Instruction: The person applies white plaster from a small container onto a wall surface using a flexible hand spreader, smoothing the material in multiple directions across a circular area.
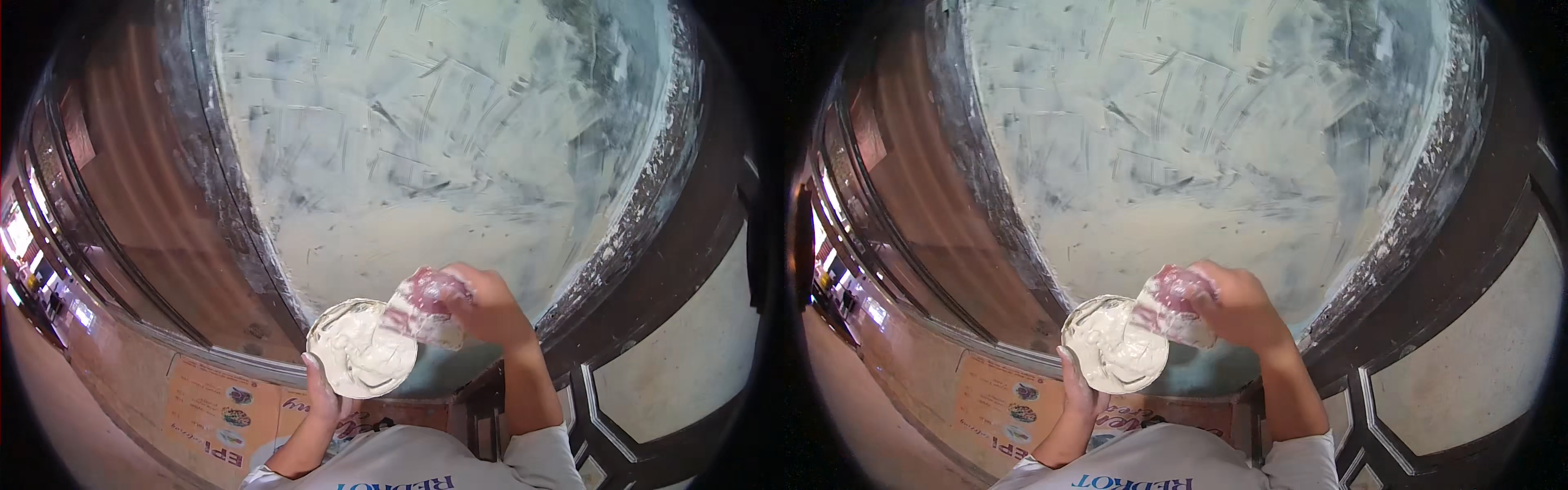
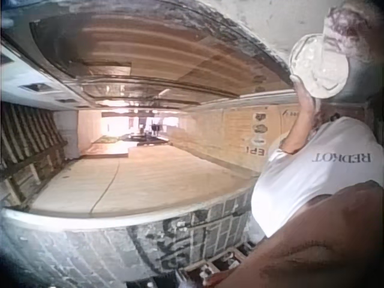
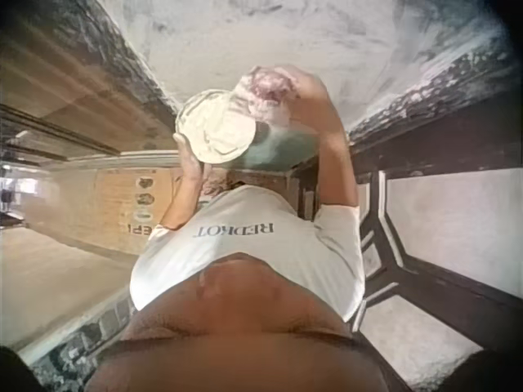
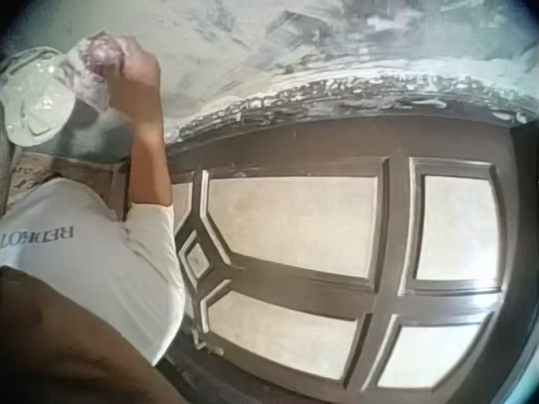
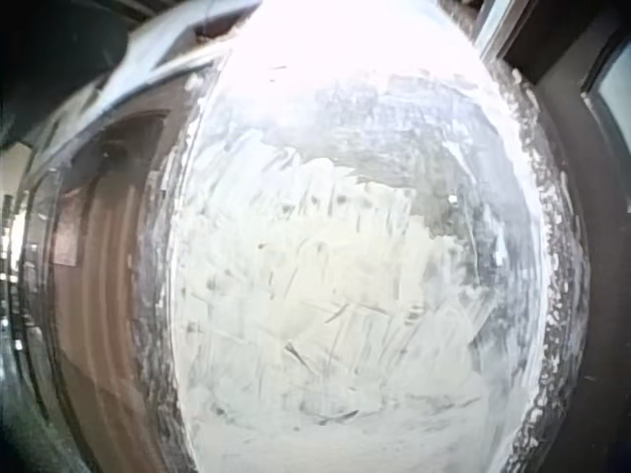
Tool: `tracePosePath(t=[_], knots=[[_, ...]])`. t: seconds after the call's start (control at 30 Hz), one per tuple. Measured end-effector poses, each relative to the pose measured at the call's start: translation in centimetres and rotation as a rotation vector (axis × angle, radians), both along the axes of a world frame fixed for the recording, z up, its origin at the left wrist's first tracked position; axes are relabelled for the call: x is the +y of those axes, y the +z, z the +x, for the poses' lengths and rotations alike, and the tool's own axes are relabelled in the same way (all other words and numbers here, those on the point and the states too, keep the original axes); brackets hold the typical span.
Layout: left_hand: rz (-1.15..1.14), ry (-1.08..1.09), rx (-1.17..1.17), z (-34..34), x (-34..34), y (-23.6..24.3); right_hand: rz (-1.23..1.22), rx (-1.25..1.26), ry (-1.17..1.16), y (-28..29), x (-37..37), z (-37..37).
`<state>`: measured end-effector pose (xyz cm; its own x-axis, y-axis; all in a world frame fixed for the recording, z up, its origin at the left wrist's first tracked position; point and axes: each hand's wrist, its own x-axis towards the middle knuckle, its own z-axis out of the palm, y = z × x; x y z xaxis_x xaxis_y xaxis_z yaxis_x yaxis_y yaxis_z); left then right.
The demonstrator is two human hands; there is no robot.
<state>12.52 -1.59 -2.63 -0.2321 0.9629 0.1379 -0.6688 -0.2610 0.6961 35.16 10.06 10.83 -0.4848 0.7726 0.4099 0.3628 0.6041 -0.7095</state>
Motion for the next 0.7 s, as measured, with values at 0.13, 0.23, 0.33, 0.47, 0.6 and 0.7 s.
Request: tracePosePath(t=[0.13, 0.23, 0.33, 0.47, 0.6, 0.7], knots=[[0.001, -0.008, -0.012, -1.8, -0.4, -0.2, 0.001, 0.105, 0.089, 0.4, -0.8, -2.6], [-0.019, -0.014, -0.039, -2.8, -0.5, -0.9, 0.070, -0.147, 0.071, 1.0, -0.6, -3.9], [-0.007, 0.025, -0.022, -3.6, -0.5, -0.9, 0.071, 0.010, -0.034, 1.7, -0.8, -4.0], [-0.041, 0.057, -0.081, -4.5, -0.9, -1.0, 0.169, -0.068, 0.056, 1.3, -0.8, -4.4], [-0.042, 0.126, -0.137, -4.9, -1.1, -0.2, 0.114, 0.050, -0.060, 0.8, -0.6, -4.7], [0.000, 0.181, -0.133, -5.6, -0.9, -0.7, 0.229, 0.030, -0.010, 0.9, -2.4, -5.2]])
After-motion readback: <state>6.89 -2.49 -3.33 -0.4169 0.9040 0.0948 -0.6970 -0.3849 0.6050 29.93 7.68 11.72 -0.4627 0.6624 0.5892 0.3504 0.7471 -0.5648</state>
